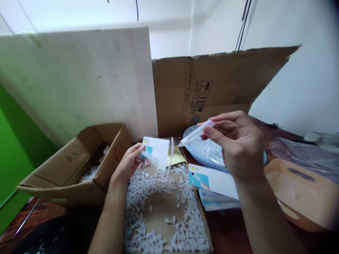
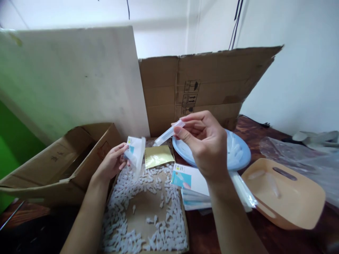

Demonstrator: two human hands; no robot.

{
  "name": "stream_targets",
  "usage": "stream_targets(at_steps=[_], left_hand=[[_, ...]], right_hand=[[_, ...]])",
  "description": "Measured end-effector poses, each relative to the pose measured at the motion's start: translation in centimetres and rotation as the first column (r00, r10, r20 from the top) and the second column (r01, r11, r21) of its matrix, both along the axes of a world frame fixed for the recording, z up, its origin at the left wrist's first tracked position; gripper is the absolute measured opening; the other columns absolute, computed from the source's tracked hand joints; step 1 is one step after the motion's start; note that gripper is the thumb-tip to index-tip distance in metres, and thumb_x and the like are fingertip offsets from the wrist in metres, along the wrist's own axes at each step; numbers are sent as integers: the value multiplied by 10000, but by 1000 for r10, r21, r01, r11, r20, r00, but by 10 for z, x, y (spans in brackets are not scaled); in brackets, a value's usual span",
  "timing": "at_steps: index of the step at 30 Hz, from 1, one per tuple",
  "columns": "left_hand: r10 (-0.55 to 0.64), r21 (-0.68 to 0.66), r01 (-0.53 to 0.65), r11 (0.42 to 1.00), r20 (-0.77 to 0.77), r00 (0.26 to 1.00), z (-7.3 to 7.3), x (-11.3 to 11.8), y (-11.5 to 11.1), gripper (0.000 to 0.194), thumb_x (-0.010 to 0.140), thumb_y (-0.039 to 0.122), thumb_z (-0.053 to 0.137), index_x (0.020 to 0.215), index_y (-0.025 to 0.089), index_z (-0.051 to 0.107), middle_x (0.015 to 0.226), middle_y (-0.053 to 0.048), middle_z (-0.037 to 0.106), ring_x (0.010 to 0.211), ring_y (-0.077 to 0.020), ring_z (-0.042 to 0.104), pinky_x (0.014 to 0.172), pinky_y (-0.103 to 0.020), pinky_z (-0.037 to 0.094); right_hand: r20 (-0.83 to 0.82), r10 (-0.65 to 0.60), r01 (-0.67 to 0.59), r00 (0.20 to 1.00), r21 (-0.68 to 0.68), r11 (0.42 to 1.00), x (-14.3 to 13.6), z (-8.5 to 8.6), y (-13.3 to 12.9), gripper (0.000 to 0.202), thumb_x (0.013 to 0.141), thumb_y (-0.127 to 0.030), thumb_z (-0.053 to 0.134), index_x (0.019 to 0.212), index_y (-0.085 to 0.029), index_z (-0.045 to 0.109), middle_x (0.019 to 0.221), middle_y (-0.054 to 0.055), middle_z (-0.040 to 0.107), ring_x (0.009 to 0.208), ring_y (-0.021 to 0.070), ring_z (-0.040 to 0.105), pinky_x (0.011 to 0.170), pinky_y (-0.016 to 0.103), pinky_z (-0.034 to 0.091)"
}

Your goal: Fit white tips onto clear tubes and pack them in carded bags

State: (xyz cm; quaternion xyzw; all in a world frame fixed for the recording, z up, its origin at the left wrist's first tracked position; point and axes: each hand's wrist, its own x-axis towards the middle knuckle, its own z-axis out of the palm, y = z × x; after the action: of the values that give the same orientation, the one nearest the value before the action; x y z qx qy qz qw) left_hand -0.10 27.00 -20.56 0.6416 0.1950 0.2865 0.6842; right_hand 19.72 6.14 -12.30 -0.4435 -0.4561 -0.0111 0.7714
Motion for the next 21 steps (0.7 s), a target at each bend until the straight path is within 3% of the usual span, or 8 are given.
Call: stream_targets(at_steps=[4,9,12,15,21], left_hand=[[91,-92,-77,993,154,984,3,12,-6,438,779,506,813,927,171,572,648,16,699,499,-97,671,347,-116,377],[73,-144,-40,989,230,970,12,21,-20,493,761,537,839,961,152,605,711,-16,743,551,-113,712,370,-116,425],[22,-148,20,989,280,960,18,23,-29,482,791,545,819,988,156,612,768,-25,755,560,-112,715,401,-129,468],[-12,-123,56,991,330,944,23,24,-35,395,870,508,758,998,165,606,780,-24,751,579,-109,717,446,-137,503],[3,-82,26,996,339,941,27,21,-36,321,944,465,676,1016,163,593,775,-22,740,584,-104,696,535,-171,560]], right_hand=[[-39,2,1,999,79,997,-18,-6,8,182,799,-177,859,849,-213,688,883,14,830,685,147,768,692,268,657],[60,-137,132,989,75,988,-26,-19,21,139,828,-157,824,881,-236,724,966,16,816,871,170,780,785,288,648],[233,-143,149,962,-7,989,-22,-24,26,79,907,-168,727,919,-245,733,1097,44,749,1074,206,722,898,353,607],[409,-134,198,903,-119,973,-16,-24,28,209,989,-164,568,996,-255,756,1201,74,652,1227,227,622,1022,412,527],[407,5,144,914,-336,931,-5,-25,29,326,976,-159,511,1019,-276,813,1338,77,651,1319,265,567,1122,474,461]])
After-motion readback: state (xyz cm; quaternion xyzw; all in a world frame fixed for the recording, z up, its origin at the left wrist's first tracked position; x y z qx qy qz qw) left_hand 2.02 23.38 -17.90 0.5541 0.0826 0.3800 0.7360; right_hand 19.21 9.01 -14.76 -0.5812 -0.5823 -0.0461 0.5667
